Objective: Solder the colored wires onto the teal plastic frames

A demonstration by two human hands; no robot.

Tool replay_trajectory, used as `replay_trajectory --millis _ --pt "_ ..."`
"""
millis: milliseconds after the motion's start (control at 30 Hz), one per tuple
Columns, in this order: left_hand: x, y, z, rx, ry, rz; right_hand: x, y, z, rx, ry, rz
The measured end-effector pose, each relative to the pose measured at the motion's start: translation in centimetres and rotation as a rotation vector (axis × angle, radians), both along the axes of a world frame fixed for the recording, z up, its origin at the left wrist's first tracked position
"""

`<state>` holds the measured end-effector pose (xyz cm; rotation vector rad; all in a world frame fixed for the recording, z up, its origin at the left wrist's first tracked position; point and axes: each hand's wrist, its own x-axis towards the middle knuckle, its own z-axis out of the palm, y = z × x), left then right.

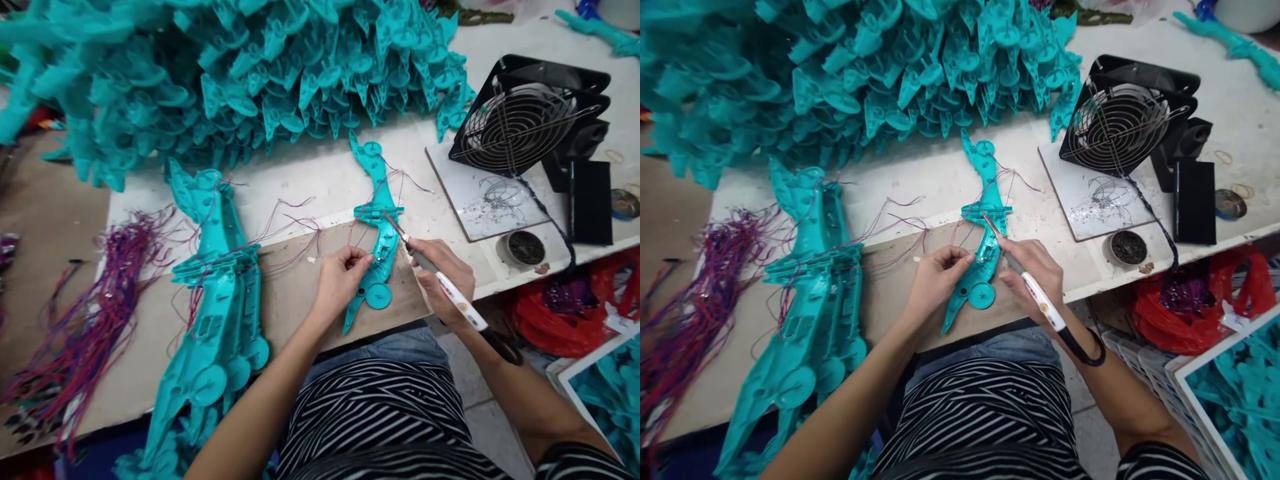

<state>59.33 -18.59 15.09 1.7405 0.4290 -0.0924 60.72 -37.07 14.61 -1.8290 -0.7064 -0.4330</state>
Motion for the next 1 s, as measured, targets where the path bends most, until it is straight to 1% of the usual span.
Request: replay_trajectory --millis 200,333,433,567,633,800,900,1000 --pt "-0.4 -0.3 -0.9 0.035 -0.073 0.043 -2.2 -0.9 0.7 0.045 0.049 -0.070" --pt "-0.5 -0.6 -1.0 0.064 -0.078 0.052 -2.5 -1.0 0.8 0.017 0.031 -0.097" --pt "-0.6 -0.8 -1.0 0.078 -0.068 0.060 -2.5 -1.1 1.0 -0.019 0.026 -0.076" --pt "-0.8 -1.0 -1.1 0.076 -0.080 0.066 -2.7 -1.3 1.1 -0.023 0.022 -0.038" --pt "-0.9 -1.1 -1.1 0.072 -0.088 0.078 -2.9 -1.5 1.0 -0.016 0.000 -0.044" --pt "-1.1 -1.2 -1.2 0.072 -0.111 0.083 -3.4 -2.4 0.7 -0.001 -0.014 -0.131" --pt "-1.2 -1.2 -1.2 0.070 -0.128 0.066 -3.6 -2.3 0.6 -0.023 0.021 -0.117" --pt "-1.2 -1.2 -1.2 0.066 -0.128 0.055 -3.6 -1.9 0.5 -0.009 0.016 -0.083"
